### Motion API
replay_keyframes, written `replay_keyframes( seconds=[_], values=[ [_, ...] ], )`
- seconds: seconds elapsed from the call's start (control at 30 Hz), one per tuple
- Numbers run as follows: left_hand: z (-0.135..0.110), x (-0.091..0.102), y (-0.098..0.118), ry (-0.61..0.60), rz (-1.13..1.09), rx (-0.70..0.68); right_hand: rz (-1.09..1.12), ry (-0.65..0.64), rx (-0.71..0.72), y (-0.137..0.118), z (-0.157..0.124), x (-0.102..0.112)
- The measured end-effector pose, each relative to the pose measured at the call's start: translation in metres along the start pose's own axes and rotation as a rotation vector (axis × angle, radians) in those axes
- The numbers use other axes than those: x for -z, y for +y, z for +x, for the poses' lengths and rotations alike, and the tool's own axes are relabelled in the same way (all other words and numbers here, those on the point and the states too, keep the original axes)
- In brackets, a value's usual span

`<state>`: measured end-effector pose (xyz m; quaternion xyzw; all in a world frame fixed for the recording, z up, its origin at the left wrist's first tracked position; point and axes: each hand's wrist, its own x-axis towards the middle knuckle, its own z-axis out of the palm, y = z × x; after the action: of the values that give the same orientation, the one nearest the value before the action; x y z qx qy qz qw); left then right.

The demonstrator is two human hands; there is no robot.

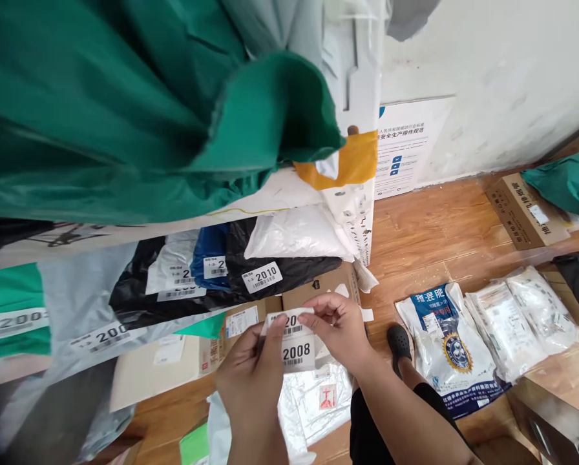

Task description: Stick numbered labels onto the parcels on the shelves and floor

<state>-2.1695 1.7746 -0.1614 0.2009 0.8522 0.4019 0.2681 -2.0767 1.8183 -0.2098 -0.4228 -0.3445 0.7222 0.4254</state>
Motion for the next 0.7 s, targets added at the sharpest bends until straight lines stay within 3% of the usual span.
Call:
replay_keyframes(
  seconds=[0.13, 0.47, 0.7],
  values=[
    [0.011, -0.01, 0.014, 0.027, 0.016, -0.061, -0.028, 0.06, 0.021, -0.008, 0.01, -0.001],
    [0.023, -0.017, 0.007, -0.16, -0.218, 0.104, -0.047, 0.126, 0.052, -0.007, 0.031, 0.006],
    [0.019, -0.012, 0.009, -0.168, -0.029, 0.072, -0.126, 0.21, 0.184, 0.002, 0.034, 0.003]
  ],
)
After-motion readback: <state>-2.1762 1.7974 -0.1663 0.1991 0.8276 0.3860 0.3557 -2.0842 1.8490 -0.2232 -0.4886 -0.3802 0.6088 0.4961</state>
